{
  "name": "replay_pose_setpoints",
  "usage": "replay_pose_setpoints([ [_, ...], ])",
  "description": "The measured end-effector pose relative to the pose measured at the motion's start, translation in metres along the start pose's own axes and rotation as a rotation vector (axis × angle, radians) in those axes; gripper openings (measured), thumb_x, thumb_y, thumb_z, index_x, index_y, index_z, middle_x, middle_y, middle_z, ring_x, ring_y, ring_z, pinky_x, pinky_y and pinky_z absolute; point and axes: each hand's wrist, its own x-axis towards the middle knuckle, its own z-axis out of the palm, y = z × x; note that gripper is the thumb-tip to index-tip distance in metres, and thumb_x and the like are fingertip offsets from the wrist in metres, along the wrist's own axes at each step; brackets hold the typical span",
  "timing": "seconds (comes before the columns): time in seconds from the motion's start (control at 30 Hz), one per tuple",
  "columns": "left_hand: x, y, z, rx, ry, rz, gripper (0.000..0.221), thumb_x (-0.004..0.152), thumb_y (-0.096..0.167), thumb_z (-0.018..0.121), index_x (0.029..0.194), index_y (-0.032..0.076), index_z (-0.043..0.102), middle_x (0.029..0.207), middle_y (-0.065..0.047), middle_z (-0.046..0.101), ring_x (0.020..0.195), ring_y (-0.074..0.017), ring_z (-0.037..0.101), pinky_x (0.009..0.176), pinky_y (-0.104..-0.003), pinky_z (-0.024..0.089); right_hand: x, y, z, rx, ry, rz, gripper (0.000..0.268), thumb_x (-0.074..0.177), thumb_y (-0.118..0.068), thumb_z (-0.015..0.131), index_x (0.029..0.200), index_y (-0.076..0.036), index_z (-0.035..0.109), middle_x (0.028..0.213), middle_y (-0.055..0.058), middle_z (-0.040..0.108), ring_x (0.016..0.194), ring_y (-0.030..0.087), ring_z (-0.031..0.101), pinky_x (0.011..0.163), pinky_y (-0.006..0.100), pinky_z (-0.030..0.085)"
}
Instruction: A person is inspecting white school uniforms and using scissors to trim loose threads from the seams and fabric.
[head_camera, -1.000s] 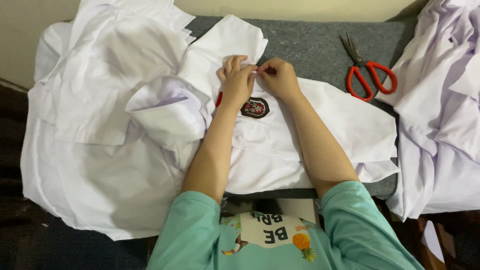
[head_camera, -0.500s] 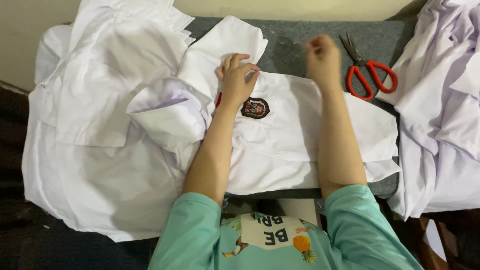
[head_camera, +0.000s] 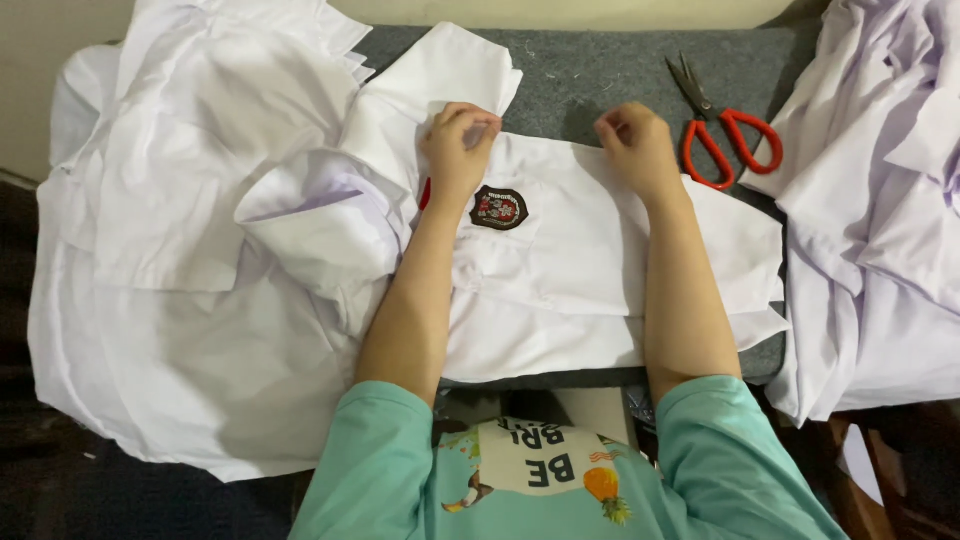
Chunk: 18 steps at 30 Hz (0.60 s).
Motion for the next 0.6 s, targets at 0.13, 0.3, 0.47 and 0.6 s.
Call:
replay_pose_setpoints([
  [0.13,0.000,-0.008,0.001,-0.098,0.104,0.028,0.007,0.091,0.007,0.074,0.092,0.014,0.074,0.092,0.001,0.067,0.091,-0.0217,0.068,0.086,-0.037,0.051,-0.006,-0.048,-0.028,0.048,-0.158,0.031,0.013,0.095,-0.014,0.075,0.100,-0.002,0.073,0.088,0.017,0.068,0.082,0.036,0.069,0.074,0.045,0.054],
  [0.3,-0.008,0.045,-0.013,-0.122,-0.194,0.047,0.020,0.108,0.017,0.056,0.120,0.008,0.069,0.110,-0.010,0.066,0.103,-0.0254,0.065,0.096,-0.040,0.050,-0.016,-0.108,-0.070,-0.110,-0.345,0.242,0.021,0.092,-0.018,0.072,0.100,0.001,0.072,0.087,0.019,0.072,0.082,0.039,0.070,0.071,0.049,0.053],
  [0.47,-0.033,0.052,0.003,0.224,-0.579,0.010,0.043,0.105,0.029,0.059,0.144,0.013,0.053,0.144,-0.012,0.048,0.137,-0.0326,0.042,0.110,-0.055,0.037,-0.057,-0.123,-0.053,0.655,-1.079,0.365,0.027,0.102,-0.023,0.053,0.102,0.000,0.069,0.079,0.018,0.077,0.069,0.028,0.078,0.061,0.041,0.063],
  [0.6,-0.041,0.043,0.018,0.533,-0.735,-0.073,0.062,0.110,0.046,0.047,0.164,0.021,0.028,0.173,-0.010,0.015,0.160,-0.0255,0.008,0.122,-0.055,0.013,-0.060,-0.096,-0.052,0.890,-0.522,0.653,0.047,0.107,-0.025,0.051,0.140,0.008,0.050,0.115,0.022,0.068,0.106,0.030,0.073,0.080,0.045,0.062],
])
